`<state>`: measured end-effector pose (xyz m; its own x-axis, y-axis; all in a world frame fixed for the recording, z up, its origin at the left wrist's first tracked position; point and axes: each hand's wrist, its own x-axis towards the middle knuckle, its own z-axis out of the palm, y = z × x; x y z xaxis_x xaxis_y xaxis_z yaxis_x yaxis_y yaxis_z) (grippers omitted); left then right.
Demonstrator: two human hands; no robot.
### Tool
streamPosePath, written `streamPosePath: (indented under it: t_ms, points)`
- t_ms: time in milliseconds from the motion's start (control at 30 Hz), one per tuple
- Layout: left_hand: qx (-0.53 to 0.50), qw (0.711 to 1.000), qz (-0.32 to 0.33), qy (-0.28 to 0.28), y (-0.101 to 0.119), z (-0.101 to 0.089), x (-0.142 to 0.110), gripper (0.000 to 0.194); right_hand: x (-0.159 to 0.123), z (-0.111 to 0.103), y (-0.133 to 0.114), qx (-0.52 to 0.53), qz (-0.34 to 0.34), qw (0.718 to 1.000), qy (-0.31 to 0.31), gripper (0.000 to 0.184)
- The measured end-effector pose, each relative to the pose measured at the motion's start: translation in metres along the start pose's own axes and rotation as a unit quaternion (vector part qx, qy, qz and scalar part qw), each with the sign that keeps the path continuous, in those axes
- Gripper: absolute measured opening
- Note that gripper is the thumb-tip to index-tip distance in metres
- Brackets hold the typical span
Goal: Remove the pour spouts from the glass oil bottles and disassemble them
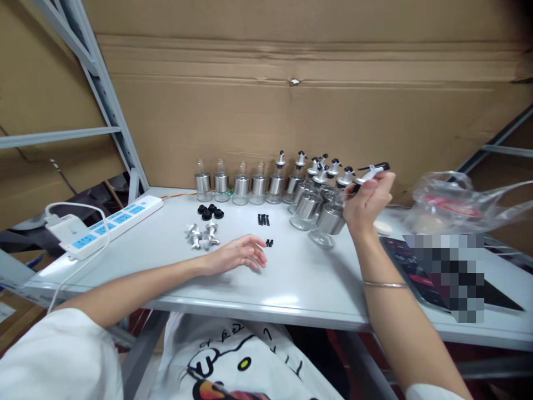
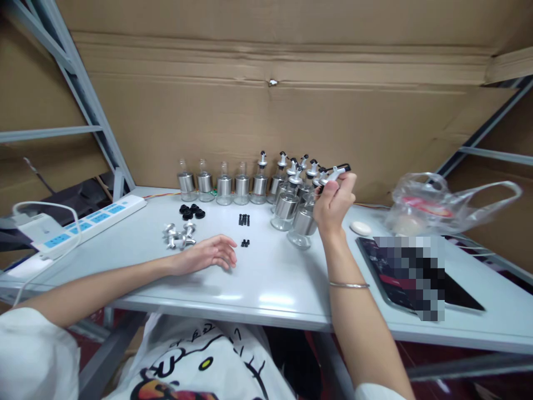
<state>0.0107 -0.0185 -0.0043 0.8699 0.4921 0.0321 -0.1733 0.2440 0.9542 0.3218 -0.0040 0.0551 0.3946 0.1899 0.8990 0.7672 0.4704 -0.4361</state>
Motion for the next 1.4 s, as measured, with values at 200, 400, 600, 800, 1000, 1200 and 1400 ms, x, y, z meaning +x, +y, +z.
streamPosePath:
  t_ms: [200,400,600,800,1000,1200,1400]
  points:
    - [0.000,1.000,-0.001,0.001,0.001,0.001,0.001,0.048,-0.004,0.002,0.011,0.005,0.001,1.000,0.002,0.042]
    - [0.002,1.000,-0.001,0.003,0.001,0.000,0.001,0.047,0.002,-0.002,0.002,-0.076,-0.025,0.996,0.035,0.040]
    - [0.015,1.000,0.001,0.022,0.001,0.002,0.000,0.043,-0.003,0.006,-0.042,-0.062,-0.099,0.986,0.118,0.047]
    - [0.038,0.988,0.054,0.138,0.005,0.004,0.001,0.046,-0.053,0.041,-0.077,0.114,-0.081,0.949,-0.282,0.047]
    - [0.040,0.984,0.080,0.152,0.004,-0.001,0.005,0.055,-0.086,0.048,-0.098,0.188,-0.049,0.849,-0.491,0.046]
    - [0.085,0.978,0.100,0.164,0.004,0.001,0.005,0.051,-0.083,0.044,-0.096,0.170,-0.061,0.832,-0.525,0.031]
    - [0.161,0.961,0.091,0.207,0.009,0.004,0.002,0.052,-0.079,0.042,-0.090,0.133,-0.092,0.840,-0.518,0.026]
